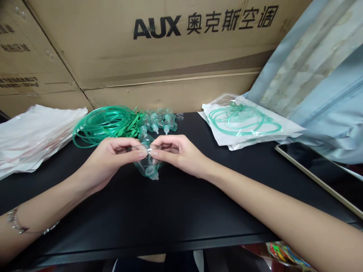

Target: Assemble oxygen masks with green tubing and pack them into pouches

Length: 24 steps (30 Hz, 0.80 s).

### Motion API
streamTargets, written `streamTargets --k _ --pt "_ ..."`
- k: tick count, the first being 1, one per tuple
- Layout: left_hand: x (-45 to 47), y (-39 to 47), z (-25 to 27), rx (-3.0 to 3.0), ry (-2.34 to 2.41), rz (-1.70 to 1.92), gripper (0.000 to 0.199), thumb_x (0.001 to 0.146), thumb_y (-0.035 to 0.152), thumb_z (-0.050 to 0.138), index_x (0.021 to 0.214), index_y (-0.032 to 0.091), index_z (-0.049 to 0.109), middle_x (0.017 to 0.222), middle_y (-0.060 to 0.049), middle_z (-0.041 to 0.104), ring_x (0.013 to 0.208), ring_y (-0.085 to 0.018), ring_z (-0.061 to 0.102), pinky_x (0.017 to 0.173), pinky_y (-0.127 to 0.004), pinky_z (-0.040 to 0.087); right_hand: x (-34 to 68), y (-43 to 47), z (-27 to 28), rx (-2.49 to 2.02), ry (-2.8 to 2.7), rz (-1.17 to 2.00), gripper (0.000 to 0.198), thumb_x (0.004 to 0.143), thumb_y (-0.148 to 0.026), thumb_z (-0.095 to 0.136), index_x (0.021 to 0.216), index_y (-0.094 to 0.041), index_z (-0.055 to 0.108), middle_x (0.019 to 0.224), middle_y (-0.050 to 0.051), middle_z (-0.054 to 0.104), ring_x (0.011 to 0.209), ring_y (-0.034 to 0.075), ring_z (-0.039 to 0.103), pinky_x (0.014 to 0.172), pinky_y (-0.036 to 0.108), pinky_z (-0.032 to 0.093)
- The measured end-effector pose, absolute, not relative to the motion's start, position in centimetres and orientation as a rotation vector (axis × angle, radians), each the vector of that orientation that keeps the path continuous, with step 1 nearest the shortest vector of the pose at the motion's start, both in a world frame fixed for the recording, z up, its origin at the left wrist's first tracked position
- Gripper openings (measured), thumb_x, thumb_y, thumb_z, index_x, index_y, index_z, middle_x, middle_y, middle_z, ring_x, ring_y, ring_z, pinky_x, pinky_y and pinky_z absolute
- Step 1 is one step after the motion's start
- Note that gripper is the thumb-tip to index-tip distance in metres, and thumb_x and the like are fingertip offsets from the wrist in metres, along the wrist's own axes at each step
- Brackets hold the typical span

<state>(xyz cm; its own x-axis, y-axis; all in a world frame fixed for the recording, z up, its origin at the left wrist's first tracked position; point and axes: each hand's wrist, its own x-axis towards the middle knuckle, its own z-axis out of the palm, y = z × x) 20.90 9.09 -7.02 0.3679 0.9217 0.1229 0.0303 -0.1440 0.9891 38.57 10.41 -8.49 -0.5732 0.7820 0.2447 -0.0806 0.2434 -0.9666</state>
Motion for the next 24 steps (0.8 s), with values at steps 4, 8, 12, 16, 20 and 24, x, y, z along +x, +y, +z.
streamTargets --k 4,8,12,16,20,24 --pt "20.82 9.07 -6.89 1.487 0.904 0.999 0.005 0.067 0.015 0.067 0.061 0.015 0.066 0.061 0.002 0.063 0.059 -0.008 0.055 0.062 -0.018 0.044 38.5 10.5 -8.77 -0.582 -1.698 1.451 0.007 0.074 -0.018 0.063 0.077 -0.012 0.059 0.07 -0.002 0.057 0.066 0.006 0.054 0.064 0.018 0.042" --pt "20.59 9.08 -6.69 1.484 0.882 0.95 0.004 0.066 0.017 0.068 0.062 0.015 0.067 0.062 0.002 0.064 0.06 -0.008 0.055 0.062 -0.018 0.044 38.62 10.43 -8.7 -0.524 -1.709 1.436 0.003 0.075 -0.014 0.062 0.077 -0.014 0.061 0.072 -0.002 0.056 0.067 0.005 0.053 0.065 0.017 0.042" --pt "20.4 9.13 -6.52 1.529 0.866 0.906 0.004 0.066 0.019 0.069 0.066 0.016 0.068 0.066 0.001 0.066 0.064 -0.009 0.056 0.064 -0.019 0.043 38.87 10.64 -8.74 -0.461 -1.723 1.459 0.003 0.075 -0.014 0.061 0.078 -0.015 0.062 0.073 -0.003 0.057 0.068 0.005 0.054 0.064 0.015 0.042" --pt "20.43 9.04 -6.59 1.55 0.897 0.919 0.005 0.066 0.02 0.068 0.065 0.015 0.067 0.064 0.0 0.065 0.062 -0.009 0.055 0.062 -0.021 0.042 38.87 10.81 -8.92 -0.491 -1.729 1.484 0.002 0.076 -0.016 0.061 0.077 -0.014 0.061 0.071 -0.002 0.058 0.068 0.005 0.054 0.066 0.017 0.043" --pt "20.65 9.02 -6.82 1.567 0.961 0.995 0.006 0.066 0.018 0.067 0.061 0.015 0.065 0.059 0.002 0.061 0.057 -0.008 0.051 0.057 -0.02 0.04 38.53 10.57 -8.85 -0.592 -1.694 1.492 0.008 0.073 -0.015 0.064 0.08 -0.014 0.06 0.075 -0.002 0.058 0.072 0.006 0.055 0.07 0.019 0.043" --pt "20.83 8.94 -6.95 1.59 1.027 1.016 0.005 0.065 0.019 0.066 0.064 0.014 0.065 0.057 0.002 0.058 0.056 -0.009 0.05 0.055 -0.021 0.039 38.27 10.39 -8.69 -0.659 -1.636 1.477 0.01 0.069 -0.015 0.066 0.077 -0.013 0.06 0.074 -0.002 0.056 0.071 0.006 0.054 0.07 0.019 0.042"
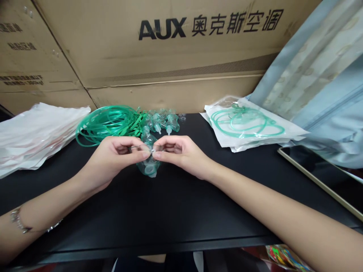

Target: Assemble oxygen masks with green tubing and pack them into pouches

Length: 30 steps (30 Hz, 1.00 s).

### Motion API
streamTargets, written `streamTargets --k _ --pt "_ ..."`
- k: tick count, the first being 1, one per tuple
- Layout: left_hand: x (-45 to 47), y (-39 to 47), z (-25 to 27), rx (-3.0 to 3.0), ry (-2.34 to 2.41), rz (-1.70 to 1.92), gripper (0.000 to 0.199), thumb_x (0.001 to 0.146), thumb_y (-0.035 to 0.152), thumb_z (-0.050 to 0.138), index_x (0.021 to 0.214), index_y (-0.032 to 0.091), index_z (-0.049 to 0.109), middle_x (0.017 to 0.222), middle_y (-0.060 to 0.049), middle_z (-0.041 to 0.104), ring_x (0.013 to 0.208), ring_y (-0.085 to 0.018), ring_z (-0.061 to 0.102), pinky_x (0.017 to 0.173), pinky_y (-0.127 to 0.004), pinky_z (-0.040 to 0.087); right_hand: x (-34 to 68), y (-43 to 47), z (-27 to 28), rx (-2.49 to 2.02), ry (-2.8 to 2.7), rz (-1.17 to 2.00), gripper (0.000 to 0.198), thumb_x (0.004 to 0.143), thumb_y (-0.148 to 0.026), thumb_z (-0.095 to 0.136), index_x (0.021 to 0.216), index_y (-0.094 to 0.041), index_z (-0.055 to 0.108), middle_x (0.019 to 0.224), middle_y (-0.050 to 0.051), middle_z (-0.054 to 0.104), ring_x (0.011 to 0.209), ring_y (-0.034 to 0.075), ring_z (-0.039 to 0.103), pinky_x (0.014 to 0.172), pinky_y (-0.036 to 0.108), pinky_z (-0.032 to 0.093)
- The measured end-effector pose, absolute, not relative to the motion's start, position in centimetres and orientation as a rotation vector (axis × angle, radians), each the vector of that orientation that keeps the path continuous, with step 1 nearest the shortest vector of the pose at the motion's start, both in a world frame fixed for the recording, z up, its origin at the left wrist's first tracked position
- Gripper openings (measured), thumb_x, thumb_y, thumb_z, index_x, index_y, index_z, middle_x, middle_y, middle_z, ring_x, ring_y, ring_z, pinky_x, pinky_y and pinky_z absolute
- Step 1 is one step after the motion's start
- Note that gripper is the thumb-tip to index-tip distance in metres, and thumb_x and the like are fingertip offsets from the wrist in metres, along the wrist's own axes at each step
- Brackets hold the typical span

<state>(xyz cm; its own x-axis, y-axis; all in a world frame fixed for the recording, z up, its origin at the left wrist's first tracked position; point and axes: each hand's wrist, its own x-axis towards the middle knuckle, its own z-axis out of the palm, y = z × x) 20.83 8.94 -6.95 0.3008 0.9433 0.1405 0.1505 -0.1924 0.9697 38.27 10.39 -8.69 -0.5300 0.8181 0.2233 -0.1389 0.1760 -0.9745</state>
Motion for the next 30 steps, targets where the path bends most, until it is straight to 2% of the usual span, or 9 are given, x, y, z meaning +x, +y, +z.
streamTargets --k 7,18,25,30 --pt "21.1 8.3 -6.7 1.495 1.016 1.038 0.005 0.067 0.019 0.067 0.069 0.015 0.069 0.067 0.001 0.062 0.065 -0.009 0.051 0.06 -0.019 0.04 38.5 10.2 -8.2 -0.737 -1.649 1.414 0.011 0.07 -0.019 0.065 0.074 -0.013 0.058 0.072 -0.002 0.054 0.068 0.008 0.052 0.066 0.021 0.041" --pt "21.2 8.7 -7.5 1.39 0.803 0.997 0.003 0.072 0.017 0.064 0.072 0.016 0.066 0.071 0.002 0.06 0.071 -0.008 0.051 0.069 -0.017 0.04 38.6 10.3 -7.9 -0.727 -1.671 1.441 0.013 0.071 -0.023 0.064 0.073 -0.013 0.057 0.07 -0.001 0.055 0.066 0.008 0.051 0.063 0.021 0.04" --pt "21.3 8.4 -7.4 1.453 0.853 1.05 0.005 0.072 0.02 0.064 0.072 0.016 0.063 0.069 0.003 0.056 0.067 -0.007 0.049 0.064 -0.017 0.04 38.5 9.9 -7.7 -0.7 -1.731 1.331 0.018 0.072 -0.028 0.065 0.074 -0.013 0.056 0.071 -0.001 0.053 0.067 0.009 0.05 0.063 0.022 0.042" --pt "21.2 8.5 -7.3 1.483 0.911 1.054 0.007 0.068 0.021 0.067 0.07 0.016 0.063 0.071 0.002 0.061 0.067 -0.009 0.055 0.065 -0.019 0.043 38.5 9.6 -7.3 -0.715 -1.775 1.22 0.018 0.072 -0.029 0.065 0.074 -0.013 0.056 0.071 0.0 0.052 0.066 0.009 0.05 0.061 0.021 0.043"
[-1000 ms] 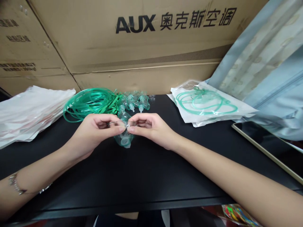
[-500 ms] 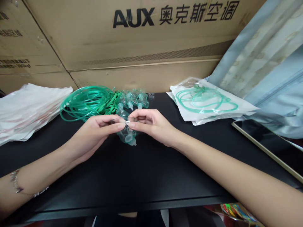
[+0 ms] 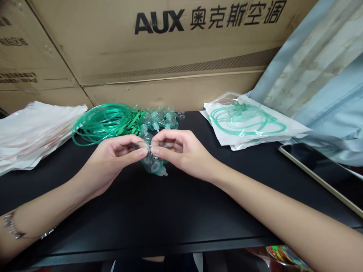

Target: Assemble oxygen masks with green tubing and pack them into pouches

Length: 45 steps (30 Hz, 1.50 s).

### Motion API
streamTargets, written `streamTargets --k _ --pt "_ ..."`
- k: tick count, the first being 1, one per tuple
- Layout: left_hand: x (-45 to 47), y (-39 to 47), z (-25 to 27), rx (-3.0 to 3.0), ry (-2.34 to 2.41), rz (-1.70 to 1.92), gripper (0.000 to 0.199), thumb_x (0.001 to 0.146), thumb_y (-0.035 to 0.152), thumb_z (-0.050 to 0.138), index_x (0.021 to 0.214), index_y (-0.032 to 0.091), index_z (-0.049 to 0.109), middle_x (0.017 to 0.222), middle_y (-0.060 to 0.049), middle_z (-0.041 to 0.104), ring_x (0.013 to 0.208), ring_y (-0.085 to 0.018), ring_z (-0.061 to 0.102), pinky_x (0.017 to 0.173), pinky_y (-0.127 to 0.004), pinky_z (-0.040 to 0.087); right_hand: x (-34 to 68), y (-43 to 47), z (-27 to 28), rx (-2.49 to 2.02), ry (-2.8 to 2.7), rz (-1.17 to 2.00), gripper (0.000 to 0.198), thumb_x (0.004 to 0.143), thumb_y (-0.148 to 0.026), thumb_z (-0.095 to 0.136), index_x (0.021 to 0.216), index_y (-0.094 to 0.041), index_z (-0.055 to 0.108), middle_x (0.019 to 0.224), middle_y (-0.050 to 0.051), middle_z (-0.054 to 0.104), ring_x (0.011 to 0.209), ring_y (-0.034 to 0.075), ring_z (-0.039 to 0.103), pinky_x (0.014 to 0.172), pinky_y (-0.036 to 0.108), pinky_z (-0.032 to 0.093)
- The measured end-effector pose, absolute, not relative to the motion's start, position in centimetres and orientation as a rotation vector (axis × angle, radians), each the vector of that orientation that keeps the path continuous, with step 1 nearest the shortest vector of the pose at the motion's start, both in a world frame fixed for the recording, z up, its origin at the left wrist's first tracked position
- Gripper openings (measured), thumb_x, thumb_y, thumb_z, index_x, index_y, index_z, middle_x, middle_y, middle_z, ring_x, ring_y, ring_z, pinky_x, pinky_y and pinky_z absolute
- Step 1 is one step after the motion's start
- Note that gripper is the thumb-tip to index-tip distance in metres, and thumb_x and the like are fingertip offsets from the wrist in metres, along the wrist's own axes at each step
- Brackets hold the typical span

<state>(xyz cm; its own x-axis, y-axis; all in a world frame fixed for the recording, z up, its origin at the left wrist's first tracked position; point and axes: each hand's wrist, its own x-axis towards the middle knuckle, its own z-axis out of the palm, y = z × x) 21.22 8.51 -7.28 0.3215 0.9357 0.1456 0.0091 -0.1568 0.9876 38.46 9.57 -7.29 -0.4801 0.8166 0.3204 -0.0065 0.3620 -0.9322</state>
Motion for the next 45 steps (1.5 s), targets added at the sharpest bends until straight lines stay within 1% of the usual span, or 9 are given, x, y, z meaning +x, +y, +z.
streamTargets --k 5,11,15,20,24,28,35,41,45 --pt "21.0 8.7 -7.2 1.491 0.973 1.041 0.009 0.063 0.022 0.07 0.068 0.015 0.065 0.071 0.0 0.066 0.067 -0.012 0.06 0.066 -0.022 0.047 38.6 9.3 -6.9 -0.793 -1.884 1.043 0.015 0.071 -0.027 0.065 0.072 -0.014 0.058 0.07 0.001 0.057 0.062 0.009 0.051 0.057 0.021 0.042" --pt "21.0 8.4 -7.2 1.6 1.076 1.081 0.008 0.064 0.023 0.07 0.067 0.016 0.066 0.066 0.001 0.066 0.063 -0.012 0.059 0.061 -0.021 0.047 38.3 8.9 -7.3 -0.87 -1.943 0.844 0.016 0.073 -0.031 0.062 0.072 -0.015 0.06 0.071 0.003 0.061 0.065 0.012 0.054 0.06 0.024 0.045" --pt "21.1 8.3 -7.2 1.604 1.132 1.135 0.011 0.061 0.022 0.072 0.068 0.015 0.065 0.065 0.001 0.065 0.06 -0.011 0.059 0.058 -0.021 0.048 38.2 8.8 -7.6 -0.856 -1.966 0.772 0.015 0.075 -0.031 0.06 0.074 -0.016 0.061 0.073 0.003 0.062 0.068 0.013 0.056 0.064 0.024 0.046" --pt "21.0 8.4 -7.0 1.557 1.096 1.147 0.015 0.056 0.017 0.074 0.066 0.015 0.064 0.066 0.001 0.066 0.062 -0.012 0.061 0.06 -0.021 0.049 38.2 8.6 -7.8 -0.82 -1.964 0.778 0.012 0.076 -0.029 0.06 0.076 -0.017 0.061 0.075 0.002 0.061 0.07 0.013 0.056 0.066 0.025 0.046" --pt "20.9 8.5 -6.8 1.606 1.099 1.127 0.014 0.057 0.019 0.074 0.065 0.015 0.064 0.065 0.001 0.066 0.06 -0.011 0.06 0.058 -0.02 0.048 38.2 8.5 -7.7 -0.793 -1.985 0.793 0.009 0.076 -0.026 0.059 0.076 -0.017 0.059 0.073 0.002 0.06 0.068 0.013 0.055 0.065 0.025 0.046" --pt "21.1 8.3 -6.8 1.681 1.147 1.107 0.013 0.058 0.022 0.073 0.063 0.016 0.064 0.059 0.001 0.063 0.055 -0.011 0.057 0.052 -0.019 0.045 38.2 8.5 -7.5 -0.835 -2.028 0.7 0.007 0.076 -0.021 0.056 0.071 -0.017 0.056 0.068 0.002 0.058 0.064 0.012 0.053 0.061 0.024 0.045" --pt "21.2 8.1 -6.8 1.748 1.097 1.068 0.009 0.061 0.019 0.07 0.065 0.016 0.063 0.058 0.003 0.062 0.055 -0.009 0.056 0.053 -0.018 0.044 38.2 8.5 -7.0 -0.801 -2.15 0.566 0.008 0.069 -0.008 0.052 0.067 -0.015 0.054 0.064 0.0 0.057 0.059 0.009 0.05 0.057 0.021 0.042" --pt "21.0 8.8 -6.9 1.62 1.047 1.009 0.014 0.058 0.021 0.073 0.066 0.015 0.063 0.058 0.002 0.062 0.055 -0.01 0.057 0.054 -0.02 0.045 38.5 9.0 -7.0 -0.794 -2.146 0.714 0.006 0.074 -0.015 0.052 0.069 -0.015 0.056 0.066 0.001 0.058 0.062 0.01 0.052 0.06 0.021 0.043" --pt "20.9 9.2 -7.0 1.542 0.991 0.988 0.015 0.059 0.018 0.072 0.069 0.014 0.062 0.063 0.001 0.064 0.062 -0.011 0.06 0.062 -0.022 0.048 38.8 9.7 -7.3 -0.819 -2.081 0.911 0.011 0.076 -0.024 0.055 0.072 -0.014 0.057 0.071 0.002 0.059 0.066 0.011 0.054 0.062 0.023 0.044"
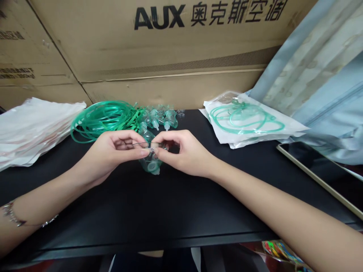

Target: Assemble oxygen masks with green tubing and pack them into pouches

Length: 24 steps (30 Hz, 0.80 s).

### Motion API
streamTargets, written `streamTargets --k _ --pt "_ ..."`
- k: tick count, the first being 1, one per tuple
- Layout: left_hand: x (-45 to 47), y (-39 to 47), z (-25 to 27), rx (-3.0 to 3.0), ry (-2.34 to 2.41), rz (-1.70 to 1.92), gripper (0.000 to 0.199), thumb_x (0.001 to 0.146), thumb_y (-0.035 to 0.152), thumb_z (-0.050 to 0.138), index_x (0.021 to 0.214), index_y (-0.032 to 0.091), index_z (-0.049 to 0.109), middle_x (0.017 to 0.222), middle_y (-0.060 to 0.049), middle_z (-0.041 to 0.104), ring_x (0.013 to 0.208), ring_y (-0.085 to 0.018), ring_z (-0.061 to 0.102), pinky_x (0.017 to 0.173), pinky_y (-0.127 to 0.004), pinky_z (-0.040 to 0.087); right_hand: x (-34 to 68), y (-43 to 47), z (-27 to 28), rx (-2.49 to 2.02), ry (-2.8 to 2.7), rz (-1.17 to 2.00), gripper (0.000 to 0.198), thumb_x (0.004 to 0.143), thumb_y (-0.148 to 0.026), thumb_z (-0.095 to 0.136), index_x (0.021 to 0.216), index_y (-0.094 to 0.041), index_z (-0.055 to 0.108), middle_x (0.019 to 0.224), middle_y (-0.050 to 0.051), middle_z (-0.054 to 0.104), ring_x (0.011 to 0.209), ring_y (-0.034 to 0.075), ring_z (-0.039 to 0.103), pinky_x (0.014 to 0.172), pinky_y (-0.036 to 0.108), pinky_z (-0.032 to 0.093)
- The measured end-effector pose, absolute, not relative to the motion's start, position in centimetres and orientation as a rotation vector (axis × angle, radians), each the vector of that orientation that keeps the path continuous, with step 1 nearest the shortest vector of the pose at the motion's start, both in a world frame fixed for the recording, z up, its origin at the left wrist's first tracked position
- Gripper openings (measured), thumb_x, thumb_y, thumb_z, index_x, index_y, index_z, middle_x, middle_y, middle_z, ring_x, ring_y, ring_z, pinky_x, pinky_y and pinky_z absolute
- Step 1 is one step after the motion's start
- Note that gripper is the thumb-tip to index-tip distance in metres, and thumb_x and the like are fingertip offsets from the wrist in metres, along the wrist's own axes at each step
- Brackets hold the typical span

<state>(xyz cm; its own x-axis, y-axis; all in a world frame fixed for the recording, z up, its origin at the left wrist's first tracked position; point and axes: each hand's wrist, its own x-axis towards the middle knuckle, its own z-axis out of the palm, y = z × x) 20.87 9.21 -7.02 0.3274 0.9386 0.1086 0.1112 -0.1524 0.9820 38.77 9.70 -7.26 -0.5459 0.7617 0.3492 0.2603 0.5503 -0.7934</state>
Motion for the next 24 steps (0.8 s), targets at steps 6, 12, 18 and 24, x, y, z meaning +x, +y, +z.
streamTargets --k 6,12,18,24 --pt "20.6 9.6 -7.4 1.479 0.89 1.01 0.02 0.062 0.017 0.071 0.08 0.014 0.062 0.073 0.0 0.063 0.069 -0.01 0.06 0.064 -0.02 0.047 39.0 10.3 -7.6 -0.767 -1.906 1.187 0.011 0.076 -0.024 0.057 0.079 -0.014 0.059 0.076 0.002 0.06 0.071 0.011 0.056 0.067 0.024 0.045" --pt "20.2 9.8 -7.3 1.371 0.747 1.008 0.026 0.064 0.015 0.07 0.089 0.015 0.061 0.078 -0.001 0.065 0.068 -0.01 0.059 0.063 -0.021 0.048 39.4 10.9 -7.9 -0.66 -1.757 1.352 0.007 0.076 -0.02 0.059 0.078 -0.013 0.061 0.072 0.001 0.06 0.07 0.01 0.057 0.07 0.024 0.044" --pt "19.9 10.0 -6.7 1.385 0.803 0.83 0.023 0.066 0.017 0.07 0.088 0.015 0.062 0.077 -0.003 0.068 0.06 -0.008 0.057 0.047 -0.016 0.039 39.6 11.2 -8.1 -0.667 -1.651 1.51 0.011 0.073 -0.021 0.063 0.079 -0.011 0.063 0.071 0.0 0.06 0.067 0.008 0.055 0.065 0.021 0.041" --pt "19.9 10.0 -7.0 1.305 0.701 0.874 0.021 0.065 0.012 0.069 0.083 0.015 0.059 0.068 0.0 0.066 0.054 -0.006 0.053 0.044 -0.014 0.032 39.1 10.7 -8.1 -0.601 -1.571 1.659 0.014 0.07 -0.024 0.066 0.076 -0.011 0.063 0.067 0.0 0.06 0.063 0.008 0.055 0.062 0.021 0.042"
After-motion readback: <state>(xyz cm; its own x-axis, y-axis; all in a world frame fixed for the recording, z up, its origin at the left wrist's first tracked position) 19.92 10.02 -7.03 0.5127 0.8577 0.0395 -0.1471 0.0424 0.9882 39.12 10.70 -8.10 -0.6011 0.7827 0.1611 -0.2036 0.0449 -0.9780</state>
